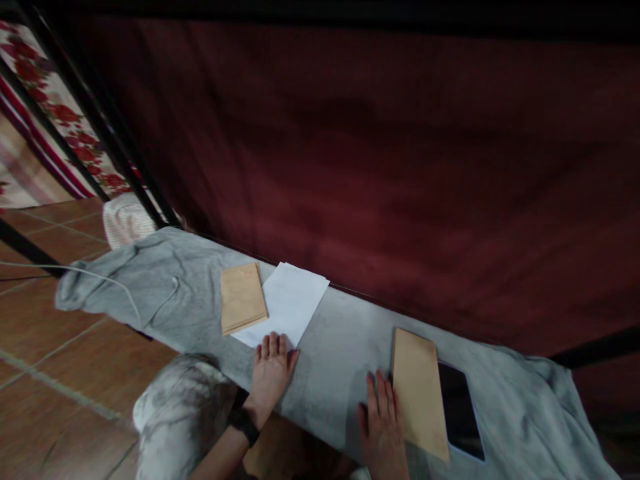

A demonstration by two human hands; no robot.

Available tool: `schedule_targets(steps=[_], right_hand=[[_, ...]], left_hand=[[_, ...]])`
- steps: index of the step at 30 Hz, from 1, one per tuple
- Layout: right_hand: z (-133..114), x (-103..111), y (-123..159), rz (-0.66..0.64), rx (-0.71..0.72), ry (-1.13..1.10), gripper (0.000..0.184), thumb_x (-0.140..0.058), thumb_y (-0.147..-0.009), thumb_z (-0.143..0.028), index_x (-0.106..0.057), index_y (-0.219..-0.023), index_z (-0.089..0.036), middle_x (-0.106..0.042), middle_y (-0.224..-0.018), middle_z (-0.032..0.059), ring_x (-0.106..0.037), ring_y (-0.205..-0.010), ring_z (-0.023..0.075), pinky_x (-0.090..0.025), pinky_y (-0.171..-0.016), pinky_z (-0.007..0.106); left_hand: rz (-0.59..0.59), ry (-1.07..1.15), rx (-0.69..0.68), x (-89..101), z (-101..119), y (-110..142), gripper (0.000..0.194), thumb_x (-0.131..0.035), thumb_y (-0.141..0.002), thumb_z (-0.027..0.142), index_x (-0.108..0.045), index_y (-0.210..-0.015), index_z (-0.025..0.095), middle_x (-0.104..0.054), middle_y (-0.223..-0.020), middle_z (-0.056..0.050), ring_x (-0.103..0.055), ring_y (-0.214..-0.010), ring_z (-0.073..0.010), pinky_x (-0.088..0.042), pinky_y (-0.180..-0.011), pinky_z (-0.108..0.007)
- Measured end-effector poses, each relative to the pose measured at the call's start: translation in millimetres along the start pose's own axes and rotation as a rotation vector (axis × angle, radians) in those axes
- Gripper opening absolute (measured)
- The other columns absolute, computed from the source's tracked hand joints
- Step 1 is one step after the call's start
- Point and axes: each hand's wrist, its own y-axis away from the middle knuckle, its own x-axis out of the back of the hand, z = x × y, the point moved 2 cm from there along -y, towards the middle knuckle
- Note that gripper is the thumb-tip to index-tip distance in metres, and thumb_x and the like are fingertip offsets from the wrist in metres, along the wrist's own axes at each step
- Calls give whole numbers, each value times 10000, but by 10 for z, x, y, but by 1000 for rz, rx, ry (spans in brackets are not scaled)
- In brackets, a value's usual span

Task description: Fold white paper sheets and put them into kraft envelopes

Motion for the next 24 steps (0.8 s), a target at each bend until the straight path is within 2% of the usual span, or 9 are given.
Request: schedule_targets(steps=[5, 9, 11, 13, 17, 21, 24], right_hand=[[-224, -130, -17, -15, 48, -111, 501, -321, -1011, -268, -343, -1507, -201, -470, -1499, 113, -449, -1364, 259, -412, -1098, 467], [-285, -126, -19, -30, 5, -137, 485, -330, -997, -247, -402, -1473, -192, -482, -1487, 116, -457, -1356, 263, -388, -1127, 481], [-286, -97, -26, -29, -9, -173, 474, -336, -995, -247, -430, -1458, -204, -499, -1472, 110, -470, -1346, 261, -394, -1127, 483], [-268, -73, -32, -36, -32, -236, 457, -334, -1001, -265, -467, -1435, -215, -525, -1449, 104, -487, -1331, 259, -411, -1116, 485], [-164, -80, -52, -75, -172, -462, 460, -284, -1025, -351, -546, -1374, -208, -594, -1376, 95, -549, -1273, 228, -473, -1061, 432], [-28, -150, -131, -87, -376, -602, 526, -288, -1011, -467, -610, -1303, -171, -679, -1253, 109, -653, -1131, 222, -554, -922, 356], [15, -200, -198, -60, -408, -573, 505, -372, -981, -455, -606, -1310, -152, -708, -1198, 122, -708, -1013, 231, -578, -839, 338]], left_hand=[[-4, 138, -68, -81, -196, -17, 340, -459, -961, 233, -672, -1224, 205, -636, -1334, -114, -543, -1286, -275, -366, -1114, -442], [144, 220, -116, -43, -235, -39, 358, -399, -965, 166, -700, -1149, 225, -703, -1230, -65, -605, -1208, -242, -409, -1090, -441], [212, 255, -191, 28, -106, -11, 358, -404, -957, 152, -696, -1154, 219, -705, -1224, -65, -603, -1211, -242, -399, -1101, -454], [236, 288, -292, 104, 113, 69, 369, -413, -938, 121, -690, -1164, 209, -698, -1236, -75, -597, -1222, -237, -375, -1126, -457], [161, 321, -476, 175, 625, 371, 427, -410, -893, 62, -664, -1204, 206, -683, -1262, -77, -593, -1227, -221, -364, -1137, -439], [141, 351, -534, 96, 982, 698, 398, -427, -908, 97, -651, -1224, 190, -685, -1248, -87, -603, -1204, -230, -381, -1126, -434], [154, 387, -552, -28, 1141, 871, 403, -428, -916, 96, -644, -1241, 198, -702, -1212, -77, -618, -1183, -222, -396, -1121, -432]])
